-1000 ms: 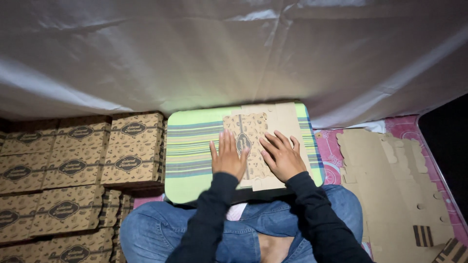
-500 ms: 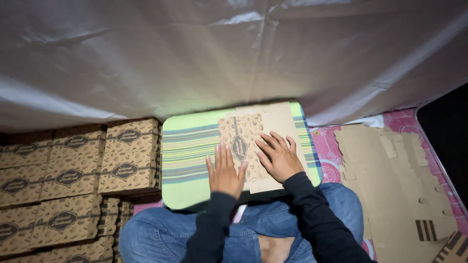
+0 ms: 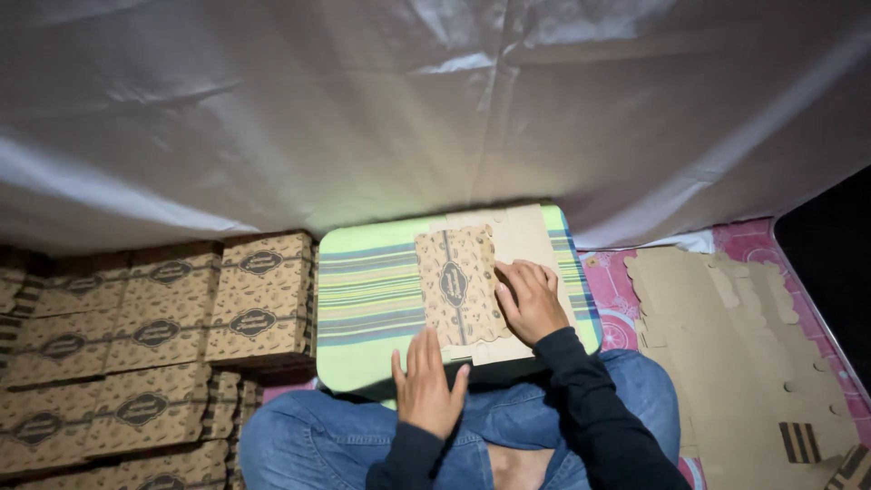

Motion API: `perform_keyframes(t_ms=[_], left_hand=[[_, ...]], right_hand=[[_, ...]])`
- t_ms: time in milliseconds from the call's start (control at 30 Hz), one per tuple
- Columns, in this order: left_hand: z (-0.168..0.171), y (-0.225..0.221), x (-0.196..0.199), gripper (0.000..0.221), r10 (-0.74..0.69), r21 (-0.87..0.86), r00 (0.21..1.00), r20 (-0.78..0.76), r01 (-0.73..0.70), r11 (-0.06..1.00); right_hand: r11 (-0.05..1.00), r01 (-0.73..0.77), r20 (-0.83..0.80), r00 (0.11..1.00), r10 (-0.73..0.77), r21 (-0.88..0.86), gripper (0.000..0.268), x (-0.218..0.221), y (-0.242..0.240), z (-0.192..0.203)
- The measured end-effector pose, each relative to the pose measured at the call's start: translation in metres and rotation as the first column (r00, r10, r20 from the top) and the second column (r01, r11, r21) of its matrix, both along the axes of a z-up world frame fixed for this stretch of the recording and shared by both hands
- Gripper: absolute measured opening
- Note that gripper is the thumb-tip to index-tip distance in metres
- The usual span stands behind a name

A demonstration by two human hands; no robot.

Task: Folding cardboard food packaging boxes.

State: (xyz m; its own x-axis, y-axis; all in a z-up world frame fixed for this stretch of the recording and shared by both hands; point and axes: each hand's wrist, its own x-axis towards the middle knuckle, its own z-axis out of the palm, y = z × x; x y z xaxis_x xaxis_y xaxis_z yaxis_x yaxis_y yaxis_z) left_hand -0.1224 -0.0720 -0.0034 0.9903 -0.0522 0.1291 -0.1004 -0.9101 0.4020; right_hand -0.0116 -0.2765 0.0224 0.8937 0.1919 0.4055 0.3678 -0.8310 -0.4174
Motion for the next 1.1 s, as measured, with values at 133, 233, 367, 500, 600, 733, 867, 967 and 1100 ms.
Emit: perform_keyframes(t_ms=[133, 233, 367, 500, 600, 733, 867, 967, 1100], left_hand=[[0.012, -0.003, 0.022, 0.101, 0.049, -0.071, 0.998, 0.028, -0.047, 0.996], [0.030, -0.011, 0.038, 0.114, 0.064, -0.110, 0.995, 0.075, -0.056, 0.992], [0.033, -0.018, 0.050, 0.119, 0.012, -0.083, 0.996, 0.094, -0.004, 0.997], [0.017, -0.018, 0.053, 0.102, -0.060, -0.033, 0.936, 0.347, 0.076, 0.997], [0.007, -0.007, 0.052, 0.087, -0.006, -0.091, 0.891, 0.454, 0.053, 0.994], [0.008, 0.021, 0.040, 0.077, 0.153, -0.232, 0.884, 0.443, -0.052, 0.971], [0.039, 0.050, 0.024, 0.073, 0.434, -0.517, 0.901, 0.006, -0.368, 0.772], [0.008, 0.084, 0.014, 0.071, 0.420, -0.599, 0.907, 0.031, -0.320, 0.734], [-0.023, 0.130, 0.012, 0.067, 0.232, -0.439, 0.944, 0.234, -0.111, 0.892]], right_hand=[[0.990, -0.125, 0.029, 0.992, 0.123, 0.065, 0.038, 0.000, -0.008, -0.002], [0.965, -0.181, 0.030, 0.984, 0.178, 0.192, 0.041, -0.001, -0.012, -0.003], [0.959, -0.110, 0.011, 0.994, 0.111, 0.260, 0.045, 0.002, -0.010, -0.006], [0.958, -0.083, 0.044, 0.996, 0.074, 0.276, 0.044, 0.004, -0.012, -0.009], [0.942, -0.035, -0.018, 0.999, 0.044, 0.334, 0.042, 0.004, -0.014, -0.010], [0.913, -0.005, -0.013, 1.000, 0.011, 0.407, 0.042, 0.009, -0.017, -0.016], [0.916, 0.001, -0.015, 1.000, 0.005, 0.401, 0.040, 0.009, -0.017, -0.020], [0.934, 0.002, -0.023, 1.000, 0.006, 0.359, 0.039, 0.008, -0.014, -0.018], [0.952, -0.016, 0.002, 1.000, 0.016, 0.307, 0.038, 0.007, -0.013, -0.020]])
